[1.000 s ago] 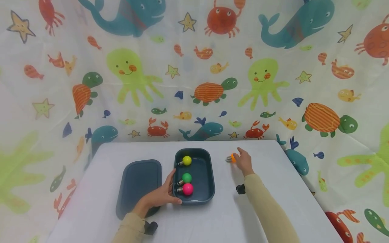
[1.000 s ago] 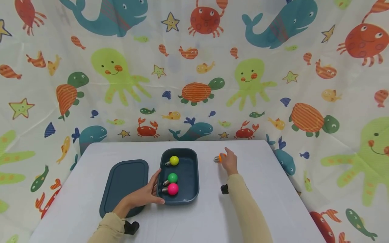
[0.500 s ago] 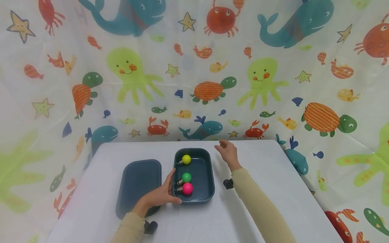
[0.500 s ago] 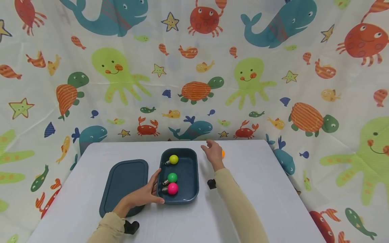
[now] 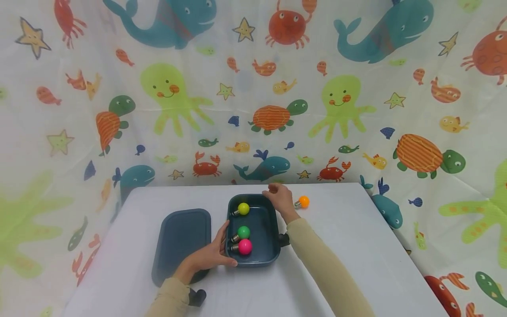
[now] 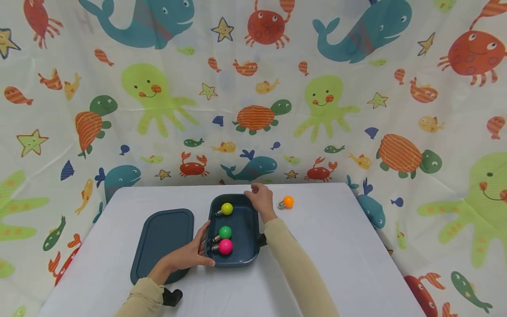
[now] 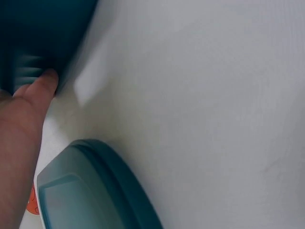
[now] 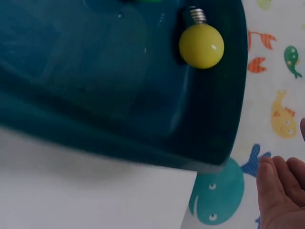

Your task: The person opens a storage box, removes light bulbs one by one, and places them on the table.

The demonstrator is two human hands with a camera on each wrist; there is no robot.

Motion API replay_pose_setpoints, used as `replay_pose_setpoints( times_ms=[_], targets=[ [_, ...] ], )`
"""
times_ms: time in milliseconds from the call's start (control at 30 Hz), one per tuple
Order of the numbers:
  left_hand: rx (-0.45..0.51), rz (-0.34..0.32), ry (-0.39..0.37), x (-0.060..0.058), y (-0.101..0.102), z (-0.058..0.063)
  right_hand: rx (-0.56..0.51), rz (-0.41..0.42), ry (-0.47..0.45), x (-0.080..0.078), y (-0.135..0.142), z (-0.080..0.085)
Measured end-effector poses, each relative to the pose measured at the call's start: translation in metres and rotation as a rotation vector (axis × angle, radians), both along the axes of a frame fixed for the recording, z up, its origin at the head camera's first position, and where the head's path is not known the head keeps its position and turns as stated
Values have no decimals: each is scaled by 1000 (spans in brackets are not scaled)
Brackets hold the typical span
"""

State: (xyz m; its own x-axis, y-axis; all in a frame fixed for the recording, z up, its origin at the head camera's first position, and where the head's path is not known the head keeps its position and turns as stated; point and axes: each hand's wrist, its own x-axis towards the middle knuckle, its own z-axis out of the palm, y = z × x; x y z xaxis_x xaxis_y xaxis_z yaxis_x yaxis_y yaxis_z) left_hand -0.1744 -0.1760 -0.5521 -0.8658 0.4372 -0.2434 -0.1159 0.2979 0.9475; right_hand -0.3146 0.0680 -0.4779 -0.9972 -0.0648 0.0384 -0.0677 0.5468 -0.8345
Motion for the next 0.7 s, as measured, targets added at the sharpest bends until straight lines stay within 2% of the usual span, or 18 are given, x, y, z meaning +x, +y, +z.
replay_pose_setpoints(
  times_ms=[400,700],
  targets=[
    [1,7,-13,1,2,2,19,74,-29,7,-19,-1],
    [9,-3,-5,2,1,2,76,110,-37,10,-26,-6]
  ],
)
